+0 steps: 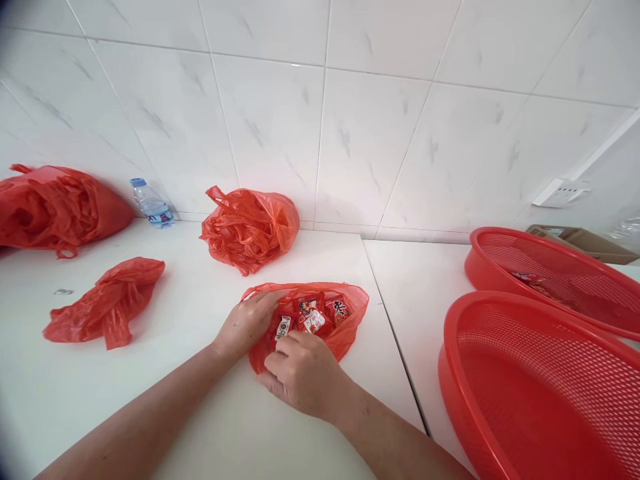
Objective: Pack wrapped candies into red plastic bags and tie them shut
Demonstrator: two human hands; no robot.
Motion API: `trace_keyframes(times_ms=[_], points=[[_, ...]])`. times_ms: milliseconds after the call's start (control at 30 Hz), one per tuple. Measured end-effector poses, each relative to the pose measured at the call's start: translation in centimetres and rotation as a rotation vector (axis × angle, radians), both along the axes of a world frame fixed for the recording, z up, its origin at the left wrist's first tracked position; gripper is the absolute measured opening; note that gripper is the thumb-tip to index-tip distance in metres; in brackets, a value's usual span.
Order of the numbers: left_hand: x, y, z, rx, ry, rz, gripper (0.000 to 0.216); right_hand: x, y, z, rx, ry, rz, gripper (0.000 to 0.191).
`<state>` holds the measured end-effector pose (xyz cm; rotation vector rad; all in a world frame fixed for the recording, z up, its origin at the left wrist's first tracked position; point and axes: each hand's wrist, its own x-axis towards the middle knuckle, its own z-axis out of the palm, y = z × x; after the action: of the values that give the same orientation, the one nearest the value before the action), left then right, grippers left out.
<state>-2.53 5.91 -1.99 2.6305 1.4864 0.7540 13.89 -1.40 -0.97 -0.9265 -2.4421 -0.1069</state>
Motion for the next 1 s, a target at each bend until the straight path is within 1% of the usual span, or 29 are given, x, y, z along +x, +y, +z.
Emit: trace_keyframes(times_ms=[100, 167, 233, 300, 400, 467, 567, 600, 667, 833, 1000], points=[[0.0, 0.1, 0.1, -0.033, -0.048, 0.042, 0.039, 0.0, 0.2, -0.3, 0.043, 0.049, -0.087, 0.028], [0.0, 0.1, 0.1, -0.039, -0.107, 0.047, 0.034, -0.1, 0.3, -0.4, 0.068, 0.075, -0.12, 0.026], [0.0, 0.0, 0.2, -0.024, -0.175, 0.039, 0.03, 0.0, 0.4, -0.5, 0.092, 0.112, -0.165, 0.023], [0.1, -0.2, 0.2, 0.007, -0.224, 0.022, 0.027, 0.2, 0.7, -0.3, 0.099, 0.154, -0.246, 0.02], [0.4, -0.5, 0.2, 0.091, -0.241, -0.022, 0.027, 0.7, 1.2, 0.1, 0.053, 0.14, -0.383, 0.023], [0.5, -0.7, 0.3, 0.15, -0.226, -0.068, 0.028, 1.1, 1.3, 0.3, -0.04, 0.042, -0.435, 0.024], [0.6, -0.8, 0.2, 0.151, -0.205, -0.11, 0.03, 1.3, 1.2, 0.6, -0.249, -0.165, -0.459, 0.021], [0.6, -0.8, 0.2, 0.134, -0.201, -0.109, 0.03, 1.2, 1.2, 0.6, -0.3, -0.215, -0.466, 0.018], [0.6, -0.6, 0.2, 0.104, -0.197, -0.1, 0.03, 1.1, 1.1, 0.7, -0.355, -0.263, -0.48, 0.014], [0.4, -0.3, -0.1, 0.148, -0.183, -0.12, 0.028, 1.1, 1.2, 0.5, -0.36, -0.237, -0.517, 0.015], [0.3, -0.2, -0.2, 0.094, -0.172, -0.115, 0.027, 1.2, 1.3, 0.5, -0.29, -0.186, -0.539, 0.015]])
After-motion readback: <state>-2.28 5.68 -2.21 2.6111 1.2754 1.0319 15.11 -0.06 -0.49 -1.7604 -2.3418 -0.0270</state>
